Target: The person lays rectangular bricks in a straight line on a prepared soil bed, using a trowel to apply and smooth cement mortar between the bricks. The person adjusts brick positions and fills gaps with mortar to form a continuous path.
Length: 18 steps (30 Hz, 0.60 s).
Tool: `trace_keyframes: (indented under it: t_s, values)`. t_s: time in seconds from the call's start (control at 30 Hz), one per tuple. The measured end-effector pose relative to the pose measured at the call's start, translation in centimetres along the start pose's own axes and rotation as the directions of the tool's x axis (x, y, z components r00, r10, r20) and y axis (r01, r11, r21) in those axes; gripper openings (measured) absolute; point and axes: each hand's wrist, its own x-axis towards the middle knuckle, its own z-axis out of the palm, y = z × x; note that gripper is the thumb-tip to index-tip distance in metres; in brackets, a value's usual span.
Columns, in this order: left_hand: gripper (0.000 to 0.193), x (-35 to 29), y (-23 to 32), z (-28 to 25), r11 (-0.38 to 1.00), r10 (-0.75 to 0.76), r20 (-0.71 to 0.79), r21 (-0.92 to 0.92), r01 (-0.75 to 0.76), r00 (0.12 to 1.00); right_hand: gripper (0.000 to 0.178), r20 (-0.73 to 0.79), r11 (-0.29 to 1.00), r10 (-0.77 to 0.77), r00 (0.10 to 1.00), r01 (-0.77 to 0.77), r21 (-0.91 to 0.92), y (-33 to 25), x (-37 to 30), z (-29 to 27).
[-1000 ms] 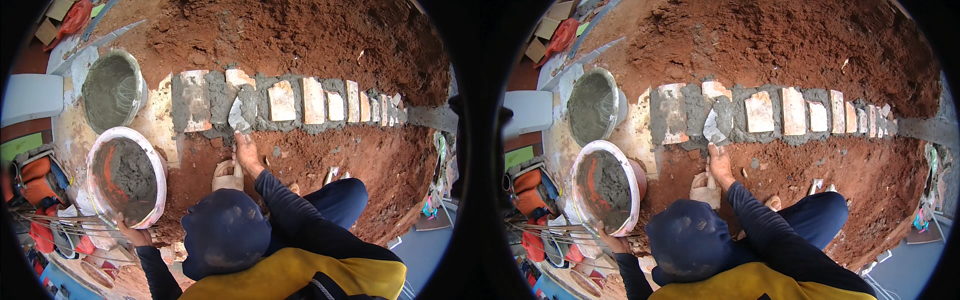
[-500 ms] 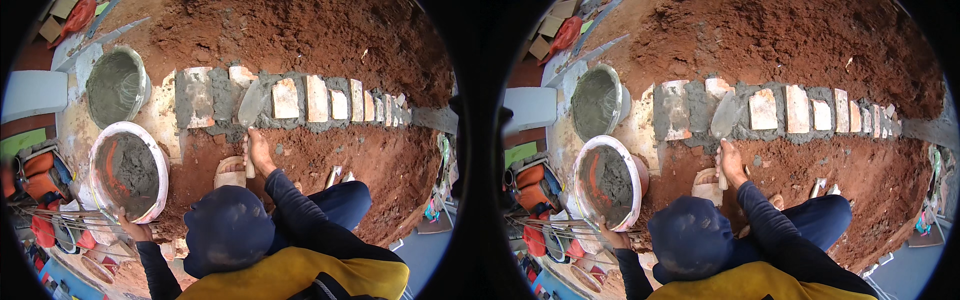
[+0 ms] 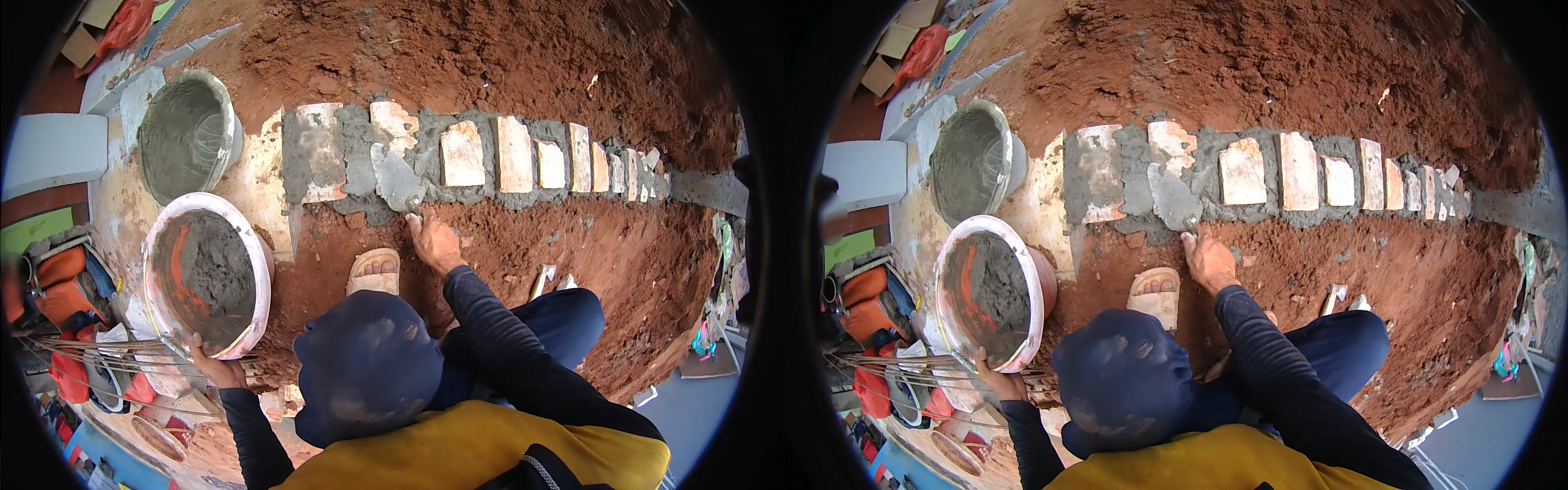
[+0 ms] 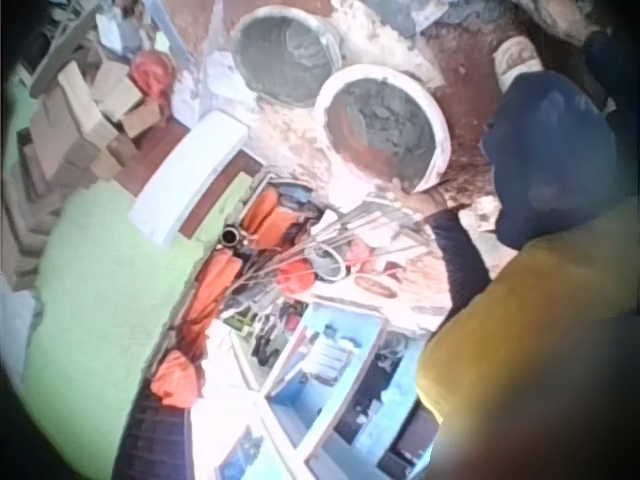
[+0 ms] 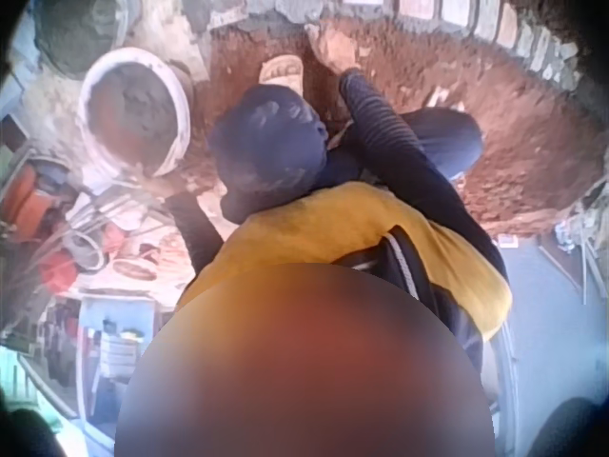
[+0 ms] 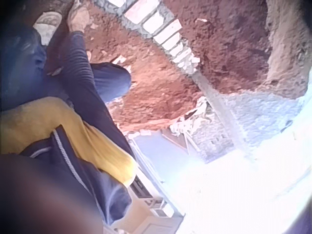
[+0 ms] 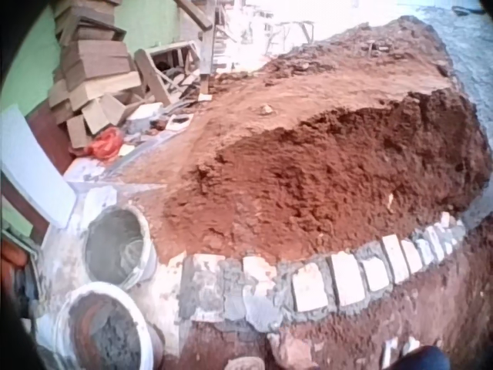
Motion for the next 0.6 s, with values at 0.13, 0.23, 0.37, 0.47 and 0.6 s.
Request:
trace_keyframes:
  t_s: [0.13,0.23,0.37,0.47,0.6]
  values:
    - [0.053,0.0,0.0,0.1,1.000,-0.013,0.000,-0.014,0.013,1.000,0.055,-0.003,0.994,-0.046,0.999,0.047,0.095,-1.5,0.5,-0.3]
    - [0.053,0.2,0.1,0.0,1.000,-0.027,-0.014,-0.016,0.027,1.000,0.056,0.124,0.984,-0.167,0.978,0.157,0.087,-6.1,2.9,1.6]
    - [0.052,0.2,0.2,-0.2,1.000,-0.021,-0.018,0.014,0.021,1.000,0.055,0.048,0.983,-0.116,0.992,0.108,0.147,-8.1,6.2,1.2]
    - [0.051,0.1,0.2,-0.2,0.999,-0.042,-0.032,-0.006,0.042,0.999,0.054,0.001,0.986,-0.013,1.000,0.013,0.168,-5.3,6.4,-1.0]
    - [0.050,-0.1,0.2,0.3,0.999,-0.039,-0.025,-0.038,0.038,0.999,0.054,0.014,0.918,0.122,0.992,-0.118,0.379,-3.6,5.5,-1.6]
